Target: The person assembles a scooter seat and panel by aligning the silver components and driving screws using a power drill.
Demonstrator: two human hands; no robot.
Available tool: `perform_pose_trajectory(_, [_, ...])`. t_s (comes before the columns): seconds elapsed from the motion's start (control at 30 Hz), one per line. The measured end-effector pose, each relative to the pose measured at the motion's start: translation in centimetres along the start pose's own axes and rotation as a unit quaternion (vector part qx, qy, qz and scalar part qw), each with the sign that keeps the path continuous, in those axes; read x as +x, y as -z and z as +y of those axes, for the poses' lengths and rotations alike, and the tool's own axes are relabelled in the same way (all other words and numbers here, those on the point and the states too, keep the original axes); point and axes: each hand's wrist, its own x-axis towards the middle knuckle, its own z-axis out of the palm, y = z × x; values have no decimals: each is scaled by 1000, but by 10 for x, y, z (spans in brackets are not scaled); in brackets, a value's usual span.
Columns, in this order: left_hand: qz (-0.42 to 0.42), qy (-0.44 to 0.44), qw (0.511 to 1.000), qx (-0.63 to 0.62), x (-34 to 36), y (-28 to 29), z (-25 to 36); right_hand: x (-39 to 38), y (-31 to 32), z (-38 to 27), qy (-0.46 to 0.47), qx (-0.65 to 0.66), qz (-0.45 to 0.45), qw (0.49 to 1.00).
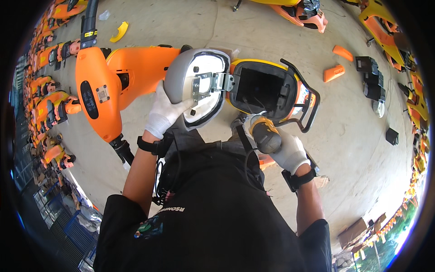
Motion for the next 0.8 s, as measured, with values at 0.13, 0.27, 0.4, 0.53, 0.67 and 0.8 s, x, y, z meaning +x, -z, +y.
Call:
perform_pose_trajectory(0.13, [-7, 37, 999, 3, -15, -1, 1, -17, -10, 15, -18, 77, -8, 997])
perform_pose_trajectory(0.27, [7, 80, 996, -29, -34, 1, -7, -30, -27, 47, -19, 57, -48, 997])
perform_pose_trajectory(0.4, [27, 91, 994, -46, -60, 2, -10, -43, -40, 73, -30, -19, -58, 998])
perform_pose_trajectory(0.53, [-47, 107, 993, -33, -71, -8, -28, -47, -63, 115, -70, -56, -67, 994])
perform_pose_trajectory(0.67, [-64, 150, 985, 46, -69, -23, -31, -64, -80, 133, -143, -40, -47, 988])
perform_pose_trajectory(0.8, [-64, 128, 990, 8, -67, -33, -53, -75, -128, 210, -196, 1, -51, 979])
